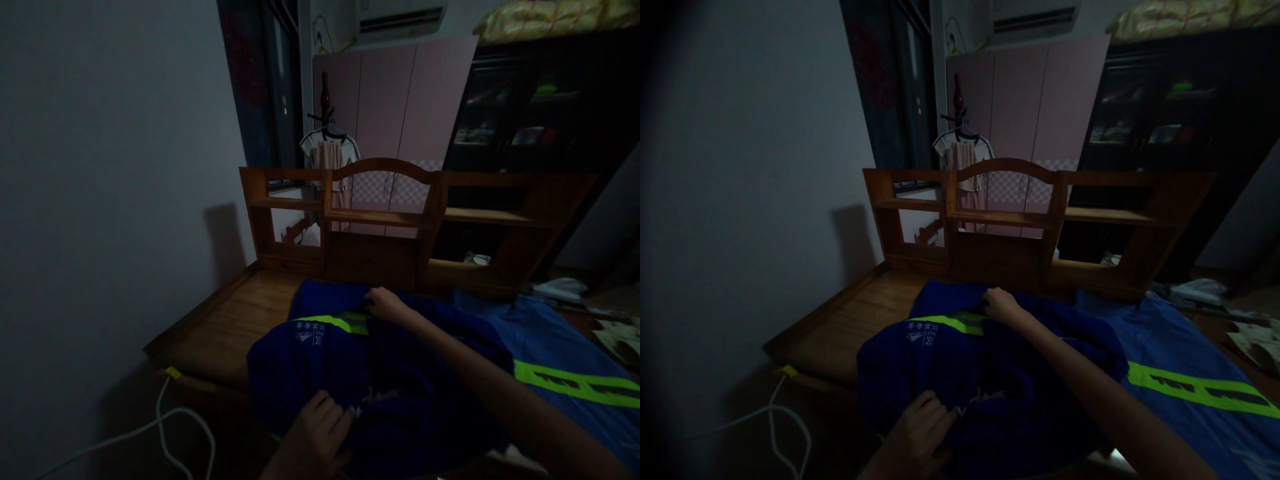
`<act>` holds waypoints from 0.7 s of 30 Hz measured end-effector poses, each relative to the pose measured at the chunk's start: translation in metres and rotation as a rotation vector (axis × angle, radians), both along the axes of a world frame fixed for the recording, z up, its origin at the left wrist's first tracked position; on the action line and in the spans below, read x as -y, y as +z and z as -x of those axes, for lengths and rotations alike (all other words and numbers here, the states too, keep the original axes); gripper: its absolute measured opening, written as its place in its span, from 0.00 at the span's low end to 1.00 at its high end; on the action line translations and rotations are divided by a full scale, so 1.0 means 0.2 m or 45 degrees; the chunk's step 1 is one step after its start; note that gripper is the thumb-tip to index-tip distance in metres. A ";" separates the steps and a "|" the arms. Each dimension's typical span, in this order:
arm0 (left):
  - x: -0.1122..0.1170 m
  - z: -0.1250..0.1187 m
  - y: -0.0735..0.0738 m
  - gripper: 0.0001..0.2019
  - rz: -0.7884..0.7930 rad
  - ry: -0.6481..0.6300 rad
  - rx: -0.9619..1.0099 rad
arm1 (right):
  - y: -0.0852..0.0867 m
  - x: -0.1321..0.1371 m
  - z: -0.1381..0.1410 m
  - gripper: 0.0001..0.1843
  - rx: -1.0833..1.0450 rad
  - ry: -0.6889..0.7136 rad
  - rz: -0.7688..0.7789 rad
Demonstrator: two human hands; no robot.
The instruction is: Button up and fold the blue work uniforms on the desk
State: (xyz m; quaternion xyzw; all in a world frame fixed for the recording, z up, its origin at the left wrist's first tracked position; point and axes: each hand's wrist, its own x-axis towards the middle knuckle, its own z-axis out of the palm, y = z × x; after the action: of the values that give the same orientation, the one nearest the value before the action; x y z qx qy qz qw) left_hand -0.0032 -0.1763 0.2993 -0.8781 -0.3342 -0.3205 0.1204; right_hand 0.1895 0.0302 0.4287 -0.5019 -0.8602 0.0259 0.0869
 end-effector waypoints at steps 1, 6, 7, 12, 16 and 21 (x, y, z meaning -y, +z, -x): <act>0.01 0.02 0.00 0.14 0.003 0.020 0.011 | 0.03 -0.04 -0.01 0.13 -0.013 -0.021 -0.005; -0.05 0.25 0.08 0.13 0.025 0.253 -0.028 | 0.29 -0.08 -0.15 0.22 -0.155 -0.221 -0.258; -0.09 0.31 0.11 0.13 0.058 0.338 -0.054 | 0.35 -0.06 -0.19 0.22 -0.182 -0.296 -0.370; -0.33 0.47 0.34 0.15 0.243 0.729 -0.085 | 0.61 0.04 -0.42 0.21 -0.166 -0.606 -0.856; -0.41 0.48 0.42 0.12 0.332 0.809 0.006 | 0.57 0.04 -0.57 0.23 0.055 -0.695 -0.935; -0.38 0.36 0.30 0.16 0.611 0.586 0.236 | 0.18 0.08 -0.57 0.18 0.362 -0.517 -0.498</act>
State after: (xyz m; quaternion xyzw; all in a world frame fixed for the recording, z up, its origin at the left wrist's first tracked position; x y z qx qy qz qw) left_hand -0.0759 -0.1008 0.3592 -0.7501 -0.5989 -0.2758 -0.0515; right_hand 0.3029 0.0140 0.4646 -0.6358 -0.7345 -0.2282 0.0642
